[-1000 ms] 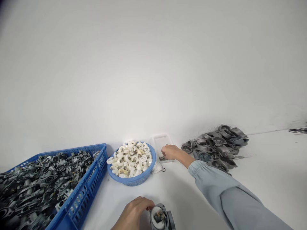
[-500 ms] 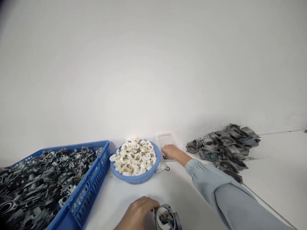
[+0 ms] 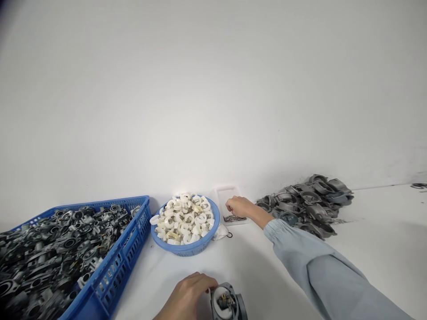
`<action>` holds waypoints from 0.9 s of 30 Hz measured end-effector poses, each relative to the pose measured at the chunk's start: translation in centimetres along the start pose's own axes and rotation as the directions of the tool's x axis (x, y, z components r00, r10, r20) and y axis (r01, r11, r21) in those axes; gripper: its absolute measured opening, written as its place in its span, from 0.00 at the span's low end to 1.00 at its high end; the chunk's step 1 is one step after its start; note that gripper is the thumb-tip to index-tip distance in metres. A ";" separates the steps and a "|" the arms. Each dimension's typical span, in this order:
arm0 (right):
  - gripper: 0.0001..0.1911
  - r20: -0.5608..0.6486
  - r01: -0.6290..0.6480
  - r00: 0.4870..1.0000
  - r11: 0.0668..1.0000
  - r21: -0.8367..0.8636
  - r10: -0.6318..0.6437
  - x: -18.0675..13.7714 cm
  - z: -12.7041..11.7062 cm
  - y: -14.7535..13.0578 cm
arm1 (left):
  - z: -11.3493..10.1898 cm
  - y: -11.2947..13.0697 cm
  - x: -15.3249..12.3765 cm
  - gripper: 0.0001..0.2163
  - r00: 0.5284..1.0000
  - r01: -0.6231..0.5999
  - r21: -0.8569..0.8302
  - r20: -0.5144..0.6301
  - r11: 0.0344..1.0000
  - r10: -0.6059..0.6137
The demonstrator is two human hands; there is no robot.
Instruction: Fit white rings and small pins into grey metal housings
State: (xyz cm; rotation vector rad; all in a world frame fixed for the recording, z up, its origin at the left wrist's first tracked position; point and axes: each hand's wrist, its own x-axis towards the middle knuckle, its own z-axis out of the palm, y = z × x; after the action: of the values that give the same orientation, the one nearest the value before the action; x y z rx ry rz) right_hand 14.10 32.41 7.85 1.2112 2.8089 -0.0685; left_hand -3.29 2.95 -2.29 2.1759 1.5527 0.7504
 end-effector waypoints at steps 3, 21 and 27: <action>0.11 -0.019 0.002 1.000 1.000 0.020 -0.002 -0.2 -0.2 -0.1 | 0.1 -0.3 0.0 0.33 1.000 -0.006 -0.006 -0.006 1.000 0.006; 0.19 -0.018 0.187 0.954 0.547 0.816 -0.301 -14.4 -0.1 -3.9 | -1.7 4.5 -1.2 0.18 0.976 -0.080 -0.116 -0.213 0.990 0.054; 0.17 -0.131 0.233 0.950 0.362 0.903 -0.283 -17.2 3.7 -6.8 | -1.1 3.9 -0.9 0.18 0.935 -0.181 0.055 -0.299 0.982 0.190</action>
State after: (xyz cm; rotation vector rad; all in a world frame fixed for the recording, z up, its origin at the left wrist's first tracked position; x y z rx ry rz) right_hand 21.11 15.01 5.85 0.7199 2.8321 -1.8700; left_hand -1.23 0.75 0.64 2.3372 1.5133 1.1785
